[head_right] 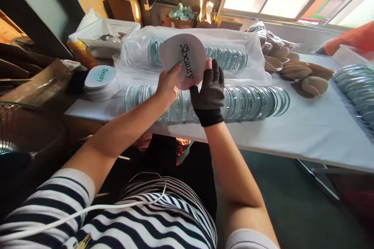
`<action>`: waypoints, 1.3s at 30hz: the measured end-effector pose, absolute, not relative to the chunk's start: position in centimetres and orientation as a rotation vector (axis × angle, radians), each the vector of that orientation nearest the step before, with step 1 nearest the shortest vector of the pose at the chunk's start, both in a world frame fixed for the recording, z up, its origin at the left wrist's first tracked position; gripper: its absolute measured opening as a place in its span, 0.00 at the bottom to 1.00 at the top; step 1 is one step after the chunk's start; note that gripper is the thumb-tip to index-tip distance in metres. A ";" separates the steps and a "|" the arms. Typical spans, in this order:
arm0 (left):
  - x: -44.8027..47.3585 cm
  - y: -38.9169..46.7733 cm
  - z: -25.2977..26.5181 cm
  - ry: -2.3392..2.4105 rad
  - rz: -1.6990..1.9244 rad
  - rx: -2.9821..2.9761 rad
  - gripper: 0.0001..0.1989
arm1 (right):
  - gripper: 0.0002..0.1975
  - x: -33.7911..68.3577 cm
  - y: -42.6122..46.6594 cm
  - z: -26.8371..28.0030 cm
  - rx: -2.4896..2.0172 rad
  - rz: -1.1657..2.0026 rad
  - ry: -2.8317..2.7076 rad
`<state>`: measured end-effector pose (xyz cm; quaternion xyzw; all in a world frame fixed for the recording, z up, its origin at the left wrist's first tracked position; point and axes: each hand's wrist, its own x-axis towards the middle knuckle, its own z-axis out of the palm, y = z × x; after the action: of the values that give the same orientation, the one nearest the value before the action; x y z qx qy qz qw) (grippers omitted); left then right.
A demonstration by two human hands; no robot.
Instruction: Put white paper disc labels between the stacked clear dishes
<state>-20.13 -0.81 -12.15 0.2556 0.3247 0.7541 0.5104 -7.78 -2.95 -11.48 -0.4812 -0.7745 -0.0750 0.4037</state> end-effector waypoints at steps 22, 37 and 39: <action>-30.6 0.0 -12.8 0.783 1.576 0.715 0.14 | 0.25 -5.2 -17.1 -12.7 -1.747 -0.078 -2.205; -29.8 -0.2 -12.4 0.853 1.558 0.634 0.07 | 0.12 -9.5 -9.7 -13.8 -1.752 0.075 -2.165; -30.0 0.2 -12.7 0.858 1.575 0.620 0.10 | 0.14 -10.2 -9.0 -14.5 -1.731 0.044 -2.192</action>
<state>-30.00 0.21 -12.69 0.2654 0.3673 0.6745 0.5828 -10.25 -9.02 -14.47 -0.6104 -0.7728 0.0155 0.1731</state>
